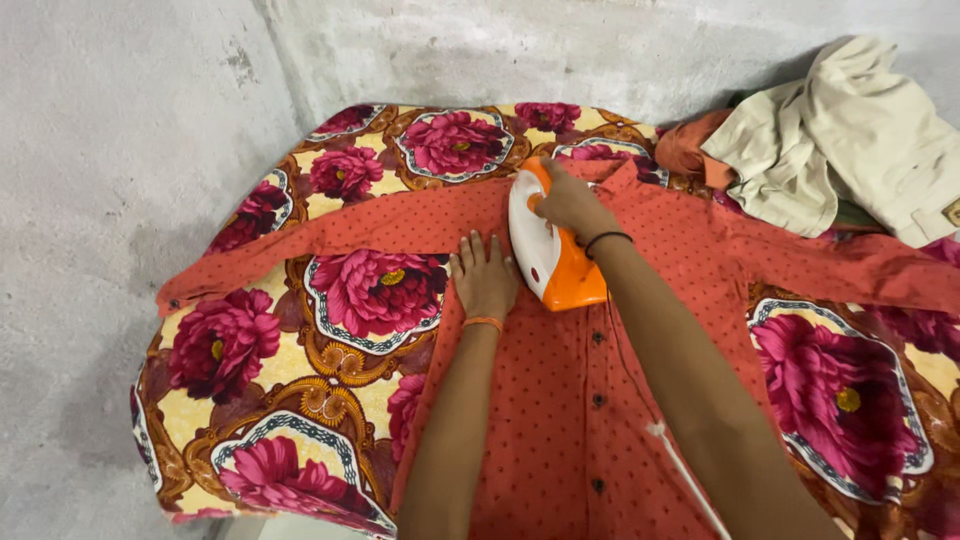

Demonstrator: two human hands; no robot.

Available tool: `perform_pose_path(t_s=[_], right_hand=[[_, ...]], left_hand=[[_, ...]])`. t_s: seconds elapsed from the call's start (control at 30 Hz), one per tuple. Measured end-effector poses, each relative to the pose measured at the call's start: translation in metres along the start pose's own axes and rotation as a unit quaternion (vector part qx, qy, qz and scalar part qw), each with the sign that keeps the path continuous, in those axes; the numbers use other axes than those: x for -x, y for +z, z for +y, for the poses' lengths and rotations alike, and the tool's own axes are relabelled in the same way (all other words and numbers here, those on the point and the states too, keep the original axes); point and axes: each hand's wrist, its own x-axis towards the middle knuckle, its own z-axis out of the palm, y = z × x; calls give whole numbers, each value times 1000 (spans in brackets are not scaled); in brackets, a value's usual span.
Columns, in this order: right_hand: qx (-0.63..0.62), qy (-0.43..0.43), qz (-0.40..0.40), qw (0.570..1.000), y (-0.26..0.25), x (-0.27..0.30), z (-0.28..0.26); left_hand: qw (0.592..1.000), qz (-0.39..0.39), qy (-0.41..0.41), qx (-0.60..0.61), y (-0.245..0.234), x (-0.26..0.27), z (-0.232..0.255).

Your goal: The person unfolds a red long-sleeved shirt on a floral-patterned bed and smooths it out. They then use an electric iron to press the shirt, moving the iron across the front body and sleeves to remove wrinkles.

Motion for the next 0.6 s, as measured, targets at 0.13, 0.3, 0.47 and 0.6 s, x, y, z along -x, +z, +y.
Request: perform_pose_path(t_s=[0.13,0.3,0.47,0.6], right_hand=[[72,-14,-40,997,-11,10,5],[184,-23,-76,980,-43,67,-5],[16,-37,-21,999,-92,149,24],[-14,142,-68,987,-126,177,45]], left_hand=[[999,-29,2,-12,2,-4,-1],[999,-49,5,-1,6,-7,-7],[999,-29,18,3,8,-9,-9],[1000,-8,27,-2,-6,-3,1]])
